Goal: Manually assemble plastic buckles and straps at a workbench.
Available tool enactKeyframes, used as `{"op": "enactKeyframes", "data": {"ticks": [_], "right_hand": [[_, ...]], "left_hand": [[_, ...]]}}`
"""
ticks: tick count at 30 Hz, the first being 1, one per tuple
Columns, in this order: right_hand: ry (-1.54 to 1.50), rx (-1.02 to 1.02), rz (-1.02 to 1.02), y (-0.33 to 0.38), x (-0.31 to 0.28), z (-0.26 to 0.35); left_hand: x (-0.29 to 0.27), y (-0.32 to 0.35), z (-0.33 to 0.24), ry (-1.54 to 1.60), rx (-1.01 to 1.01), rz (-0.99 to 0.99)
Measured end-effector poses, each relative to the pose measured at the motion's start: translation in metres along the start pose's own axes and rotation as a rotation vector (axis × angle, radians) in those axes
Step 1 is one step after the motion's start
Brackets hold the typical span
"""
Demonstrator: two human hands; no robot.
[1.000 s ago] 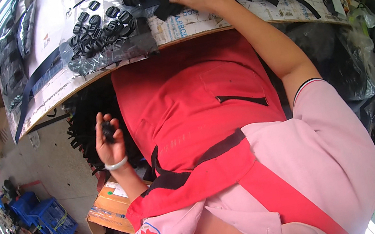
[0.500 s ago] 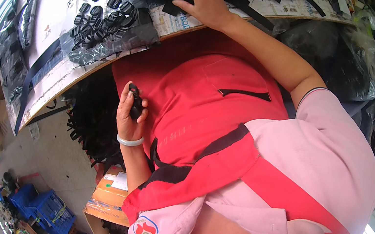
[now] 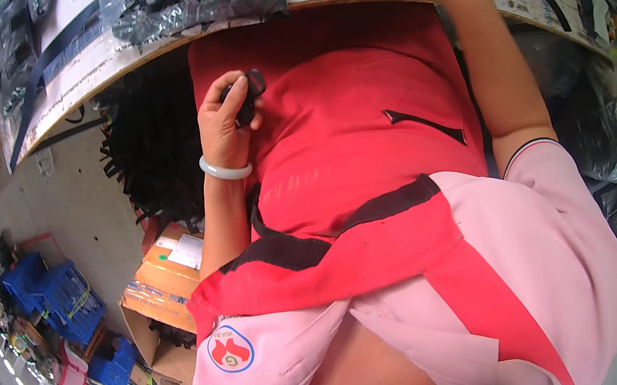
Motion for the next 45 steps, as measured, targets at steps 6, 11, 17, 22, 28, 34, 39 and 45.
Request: {"op": "enactKeyframes", "data": {"ticks": [6, 11, 17, 22, 28, 34, 39, 45], "right_hand": [[-0.849, -0.012, 0.491, 0.072, 0.037, 0.04], [-0.853, -0.436, 0.493, 0.094, 0.058, 0.086], [-1.361, 0.052, 0.855, 0.096, 0.093, 0.076], [-1.824, 0.275, 0.98, 0.097, 0.111, 0.083], [-1.363, 0.268, 0.575, 0.093, 0.1, 0.072], [-1.171, 0.339, 0.923, 0.104, 0.087, 0.075], [-1.219, 0.403, 0.9, 0.106, 0.104, 0.065], [-1.335, 0.347, 0.828, 0.1, 0.109, 0.076]], "left_hand": [[0.015, 0.002, -0.005, -0.166, 0.147, -0.054], [0.024, -0.004, 0.0, 0.018, -0.043, 0.037], [0.031, 0.004, 0.005, 0.339, -0.166, 0.105], [0.044, 0.01, -0.002, -0.01, 0.117, 0.078], [0.027, 0.0, -0.004, -0.182, 0.137, -0.095], [0.016, -0.002, -0.01, -0.324, 0.344, -0.126], [0.02, 0.0, -0.014, -0.5, 0.479, -0.098], [0.02, 0.001, -0.019, -0.877, 0.798, -0.034]]}}
Point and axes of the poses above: each hand's wrist, its own y-axis away from the middle knuckle, its own x-axis out of the palm, z = x × y, the point moved 4 cm from there along -y, towards the middle knuckle, and after that the axes turned 7 degrees about x, right-handed, at the moved point
